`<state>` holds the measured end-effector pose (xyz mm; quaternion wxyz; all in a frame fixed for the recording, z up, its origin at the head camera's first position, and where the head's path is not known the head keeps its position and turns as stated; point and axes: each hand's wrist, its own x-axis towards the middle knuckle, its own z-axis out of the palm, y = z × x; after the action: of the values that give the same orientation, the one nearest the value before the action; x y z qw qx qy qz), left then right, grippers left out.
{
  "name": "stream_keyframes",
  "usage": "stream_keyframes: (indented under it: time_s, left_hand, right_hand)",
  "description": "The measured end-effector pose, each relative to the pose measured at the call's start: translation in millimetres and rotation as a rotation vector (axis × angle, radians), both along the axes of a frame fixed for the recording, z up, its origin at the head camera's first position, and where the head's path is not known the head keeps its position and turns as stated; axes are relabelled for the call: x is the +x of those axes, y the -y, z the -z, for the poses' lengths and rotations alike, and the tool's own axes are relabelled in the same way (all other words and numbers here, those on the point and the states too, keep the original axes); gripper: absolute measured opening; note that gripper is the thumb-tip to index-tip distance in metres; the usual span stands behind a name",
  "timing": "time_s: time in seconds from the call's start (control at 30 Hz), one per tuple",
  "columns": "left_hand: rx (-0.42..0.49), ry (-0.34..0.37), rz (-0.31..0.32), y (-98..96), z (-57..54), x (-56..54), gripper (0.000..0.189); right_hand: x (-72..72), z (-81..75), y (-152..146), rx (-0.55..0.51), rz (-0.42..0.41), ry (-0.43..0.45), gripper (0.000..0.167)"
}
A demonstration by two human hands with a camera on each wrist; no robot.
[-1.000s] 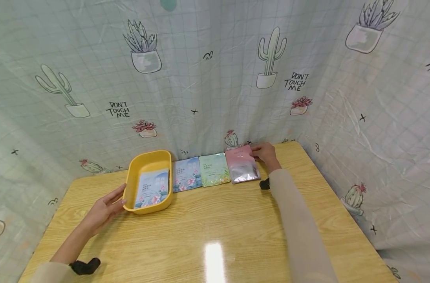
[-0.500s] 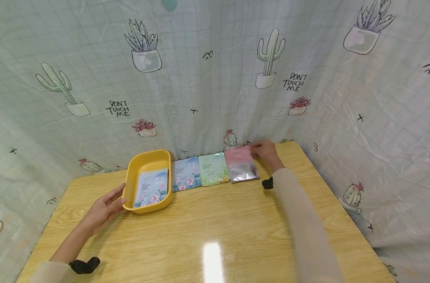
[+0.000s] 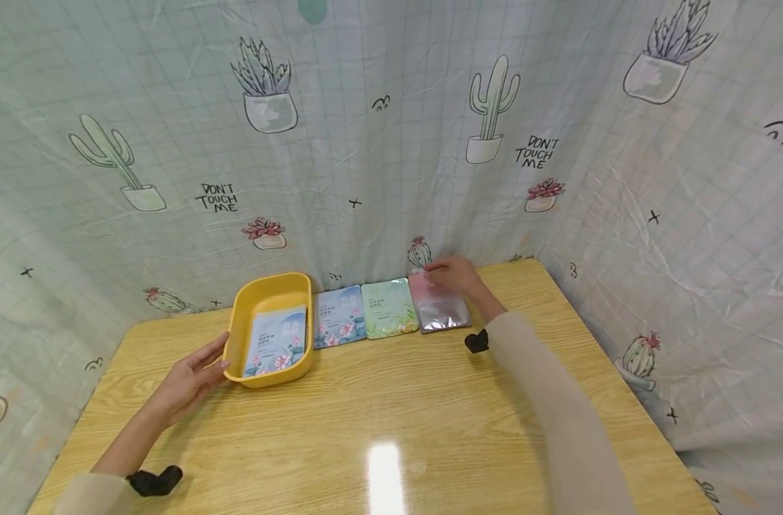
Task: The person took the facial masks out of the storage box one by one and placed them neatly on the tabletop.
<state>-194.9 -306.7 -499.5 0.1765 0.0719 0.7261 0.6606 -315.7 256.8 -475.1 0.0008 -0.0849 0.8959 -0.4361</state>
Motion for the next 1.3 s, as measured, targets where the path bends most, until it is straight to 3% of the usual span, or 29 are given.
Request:
stream_keyframes:
  time_s: [0.1,0.3,0.43,0.7,1.03,1.3]
  left_hand:
    - [0.004,-0.005,0.004,0.1,-0.2,-1.6,0.076]
    - [0.013,-0.001,0.011,1.0,0.4,-3.2,0.076]
    - [0.014,0.001,0.007,4.3,-0.9,-1.0,0.076]
    - [0.009,-0.005,-0.006,6.2,-1.5,0.2,0.075]
    - [0.006,-0.013,0.001,-1.3,3.3,-5.3,0.075]
    - [0.007,0.001,-0.021,0.3,5.2,-2.4,0.076]
  right_hand:
    - [4.6,-5.6,15,-0.039,-0.037,0.019,0.031]
    - [10.0,-11.2,49,-0.290,-0.153,0.163,0.039]
    - [10.6,-12.8,75,-0.394,-0.252,0.191,0.037]
    - [12.5,-24.2,118,-0.358,-0.378,0.141,0.030]
    - [21.1,-41.7,141,-0.302,-0.419,0.060,0.031]
    - [19.1,-39.1,158,-0.350,-0.452,0.003,0.035]
